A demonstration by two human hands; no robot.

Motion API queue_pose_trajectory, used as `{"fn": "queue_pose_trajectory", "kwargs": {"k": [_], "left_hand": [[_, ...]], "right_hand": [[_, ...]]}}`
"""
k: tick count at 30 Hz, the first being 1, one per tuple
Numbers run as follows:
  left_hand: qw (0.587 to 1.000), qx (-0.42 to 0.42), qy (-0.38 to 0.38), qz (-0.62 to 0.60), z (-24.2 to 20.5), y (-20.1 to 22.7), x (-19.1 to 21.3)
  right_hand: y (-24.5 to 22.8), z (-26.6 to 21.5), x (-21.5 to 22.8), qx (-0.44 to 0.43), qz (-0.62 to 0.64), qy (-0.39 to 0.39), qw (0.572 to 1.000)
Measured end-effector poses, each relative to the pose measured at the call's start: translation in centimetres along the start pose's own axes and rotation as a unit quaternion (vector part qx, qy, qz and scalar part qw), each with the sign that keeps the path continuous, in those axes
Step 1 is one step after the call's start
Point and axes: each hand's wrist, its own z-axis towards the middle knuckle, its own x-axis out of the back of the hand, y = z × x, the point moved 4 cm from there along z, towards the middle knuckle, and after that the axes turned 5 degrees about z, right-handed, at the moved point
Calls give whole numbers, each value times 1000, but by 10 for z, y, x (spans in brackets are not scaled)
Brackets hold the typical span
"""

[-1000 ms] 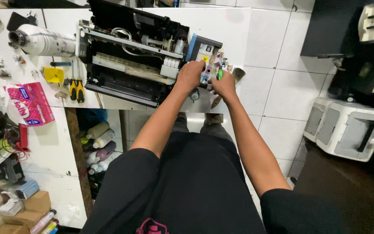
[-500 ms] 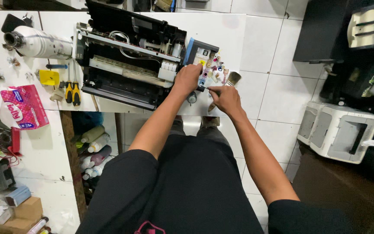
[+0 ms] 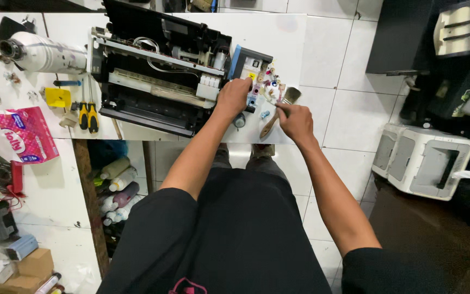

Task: The person cleans the internal components of a disassembled printer using a brush and a small bottle. They apply liquid from the bottle to the brush and scrub various parts of the printer's mechanism, including the print head area and surrounding components.

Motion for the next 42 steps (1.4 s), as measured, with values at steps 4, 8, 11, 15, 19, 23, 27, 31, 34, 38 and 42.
{"fn": "queue_pose_trajectory", "kwargs": {"k": [4, 8, 11, 15, 19, 23, 27, 31, 34, 38, 42], "left_hand": [[1000, 2, -6, 12, 2, -2, -4], [999, 13, -21, 24, 6, -3, -10], [999, 16, -30, 31, 6, -1, -6], [999, 12, -32, 32, 5, 3, -1], [999, 13, -40, 28, 3, 8, 7], [998, 13, -42, 37, 4, 12, 12], [999, 20, -32, 33, 7, 1, -3], [999, 25, -34, 32, 6, 3, 0], [999, 25, -25, 32, 3, 5, 0], [1000, 9, 0, 25, 1, 2, -4], [1000, 11, 19, -3, 1, 1, -4]], "right_hand": [[15, 7, -23, -89, 123, 85, 985], [-22, -1, -52, -178, 239, 47, 953], [-8, 17, -87, -260, 319, 26, 911], [-11, 26, -83, -267, 292, 25, 918], [-14, 43, -78, -249, 237, 7, 939], [-25, 47, -73, -241, 212, 29, 947], [-42, 37, -64, -257, 199, 52, 944], [-58, 22, -52, -274, 216, 61, 935], [-33, 36, -70, -250, 182, 29, 950], [-12, 43, -85, -241, 241, 53, 939], [-23, 35, -68, -201, 322, 77, 922]]}}
